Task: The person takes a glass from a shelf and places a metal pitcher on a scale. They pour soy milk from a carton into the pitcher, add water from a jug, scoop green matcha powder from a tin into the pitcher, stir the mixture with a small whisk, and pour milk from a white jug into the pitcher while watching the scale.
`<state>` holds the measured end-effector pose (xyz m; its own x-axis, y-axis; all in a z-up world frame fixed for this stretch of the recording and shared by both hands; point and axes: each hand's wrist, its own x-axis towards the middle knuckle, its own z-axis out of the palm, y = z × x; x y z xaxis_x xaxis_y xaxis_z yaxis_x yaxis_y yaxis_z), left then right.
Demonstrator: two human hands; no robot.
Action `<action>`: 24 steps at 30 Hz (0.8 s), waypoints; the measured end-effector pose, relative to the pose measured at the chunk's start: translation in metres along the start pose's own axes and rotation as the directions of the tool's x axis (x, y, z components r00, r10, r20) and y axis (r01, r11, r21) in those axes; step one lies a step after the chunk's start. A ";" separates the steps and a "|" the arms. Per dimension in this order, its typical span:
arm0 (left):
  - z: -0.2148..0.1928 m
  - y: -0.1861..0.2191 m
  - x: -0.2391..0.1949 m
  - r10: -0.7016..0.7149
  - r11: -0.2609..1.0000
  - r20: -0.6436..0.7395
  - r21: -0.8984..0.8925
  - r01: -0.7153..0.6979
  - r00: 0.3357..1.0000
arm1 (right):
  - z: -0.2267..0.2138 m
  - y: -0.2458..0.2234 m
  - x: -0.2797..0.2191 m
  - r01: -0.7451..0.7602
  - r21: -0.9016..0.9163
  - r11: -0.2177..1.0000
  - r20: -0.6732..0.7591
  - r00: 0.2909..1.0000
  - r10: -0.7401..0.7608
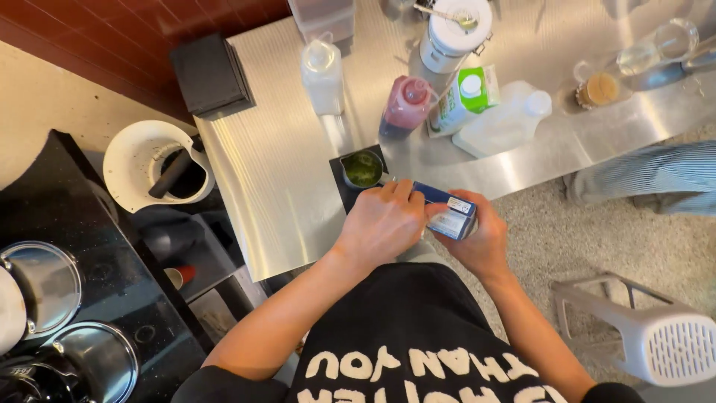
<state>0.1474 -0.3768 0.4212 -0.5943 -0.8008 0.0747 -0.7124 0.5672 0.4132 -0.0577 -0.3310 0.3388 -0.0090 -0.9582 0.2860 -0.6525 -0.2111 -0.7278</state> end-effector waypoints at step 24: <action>0.029 0.002 0.039 -0.271 0.963 -0.296 -0.075 0.260 0.916 | -0.014 0.036 0.052 0.093 -0.019 0.995 0.123 0.988 -0.090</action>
<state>0.1119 -0.4017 0.3982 -0.2412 -0.9440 0.2253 -0.8126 0.3233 0.4849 -0.0925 -0.3856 0.3361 0.1431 -0.9517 0.2717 -0.6647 -0.2958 -0.6860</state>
